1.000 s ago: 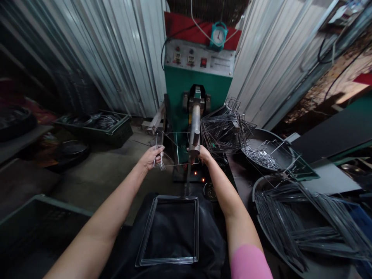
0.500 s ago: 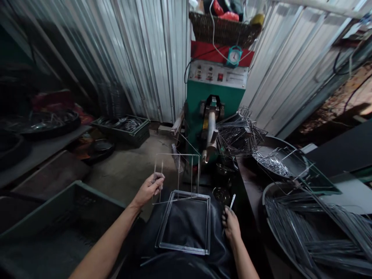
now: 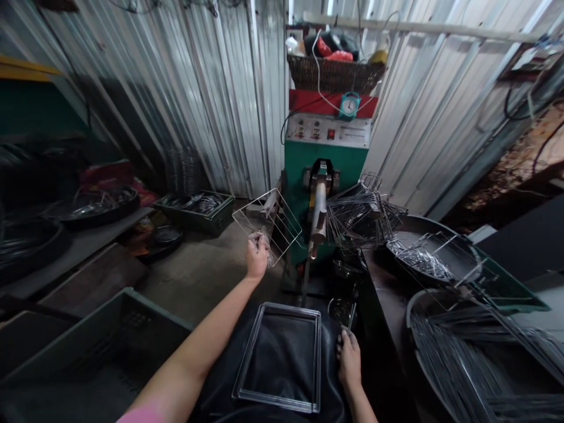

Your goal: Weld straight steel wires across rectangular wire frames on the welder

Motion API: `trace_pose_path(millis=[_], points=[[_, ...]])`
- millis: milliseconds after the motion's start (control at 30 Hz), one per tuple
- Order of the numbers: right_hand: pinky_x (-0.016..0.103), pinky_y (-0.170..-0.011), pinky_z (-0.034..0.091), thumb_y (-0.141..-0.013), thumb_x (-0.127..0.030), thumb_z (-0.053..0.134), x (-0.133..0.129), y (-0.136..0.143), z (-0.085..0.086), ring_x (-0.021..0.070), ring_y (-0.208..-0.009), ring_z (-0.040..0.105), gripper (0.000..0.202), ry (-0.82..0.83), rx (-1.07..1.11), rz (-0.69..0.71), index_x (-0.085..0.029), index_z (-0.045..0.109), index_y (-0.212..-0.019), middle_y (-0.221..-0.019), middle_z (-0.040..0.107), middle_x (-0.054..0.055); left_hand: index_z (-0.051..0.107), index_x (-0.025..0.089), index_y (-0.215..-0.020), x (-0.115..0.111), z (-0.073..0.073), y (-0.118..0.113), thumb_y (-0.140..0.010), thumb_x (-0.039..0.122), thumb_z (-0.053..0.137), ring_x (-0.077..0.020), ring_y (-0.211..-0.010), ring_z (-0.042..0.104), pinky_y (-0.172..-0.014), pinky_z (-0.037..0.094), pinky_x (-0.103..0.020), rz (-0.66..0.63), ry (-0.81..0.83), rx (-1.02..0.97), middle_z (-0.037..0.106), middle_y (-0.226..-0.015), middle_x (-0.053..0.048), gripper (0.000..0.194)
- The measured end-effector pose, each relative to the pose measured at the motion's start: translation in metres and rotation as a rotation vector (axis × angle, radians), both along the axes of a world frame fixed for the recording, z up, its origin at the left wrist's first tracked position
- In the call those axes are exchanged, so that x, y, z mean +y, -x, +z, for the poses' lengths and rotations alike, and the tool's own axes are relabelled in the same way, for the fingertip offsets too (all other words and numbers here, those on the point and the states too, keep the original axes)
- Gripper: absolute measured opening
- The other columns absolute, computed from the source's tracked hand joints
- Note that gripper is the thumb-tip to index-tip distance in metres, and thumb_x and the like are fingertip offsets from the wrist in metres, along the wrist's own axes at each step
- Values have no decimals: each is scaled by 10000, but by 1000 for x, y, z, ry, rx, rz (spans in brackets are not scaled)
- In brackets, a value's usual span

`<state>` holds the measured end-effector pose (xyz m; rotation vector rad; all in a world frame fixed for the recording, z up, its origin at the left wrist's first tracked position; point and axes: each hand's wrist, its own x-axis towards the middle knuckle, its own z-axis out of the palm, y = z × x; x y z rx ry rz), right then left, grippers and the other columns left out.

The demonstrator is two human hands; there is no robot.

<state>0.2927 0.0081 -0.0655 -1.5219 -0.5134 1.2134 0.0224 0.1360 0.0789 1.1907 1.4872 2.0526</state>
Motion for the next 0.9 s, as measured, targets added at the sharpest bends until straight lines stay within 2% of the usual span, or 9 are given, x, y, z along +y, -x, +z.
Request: trace_pose_path(millis=[133,300,433,600,700,900], points=[[158,-387,312,-546,-474,634,-1,-1,2,64,-442,437,447,9,0,-10,-194,590,-892,-564,513,-57,446,181,-851,34,2,-11,-828,276,392,-82,-509,474,-558,392,-216,107,-33,154,498,-647,17,112],[146,-390,305,-536,-469,643,1,-2,-2,55,-450,429,460,18,34,-30,-186,587,-894,-586,524,-48,448,175,-865,56,-2,-26,-842,306,353,-107,-537,502,-590,399,-241,193,17,198,542,-687,-18,164],[134,-359,259,-539,-472,640,2,-2,-5,44,-419,390,476,23,53,-22,-179,577,-910,-567,502,-54,448,168,-872,60,-15,-34,-845,316,346,-121,-619,540,-619,400,-248,244,62,221,581,-804,-68,182],[133,-342,232,-546,-469,639,2,-2,-3,38,-396,367,475,14,86,-20,-176,574,-914,-545,473,-64,447,170,-871,57,-28,-38,-846,317,349,-117,-584,530,-603,388,-244,257,101,210,577,-764,-53,178],[137,-345,244,-557,-470,636,2,-3,-3,42,-397,374,461,14,83,-12,-184,579,-914,-542,473,-65,450,173,-866,56,-25,-40,-844,326,356,-113,-581,530,-596,386,-237,242,96,185,567,-754,-43,182],[148,-334,242,-563,-466,631,3,-3,-4,55,-389,389,418,32,62,-13,-199,587,-881,-535,481,-63,453,171,-870,67,-9,-40,-844,326,357,-124,-630,546,-628,392,-250,240,42,184,579,-798,-66,184]])
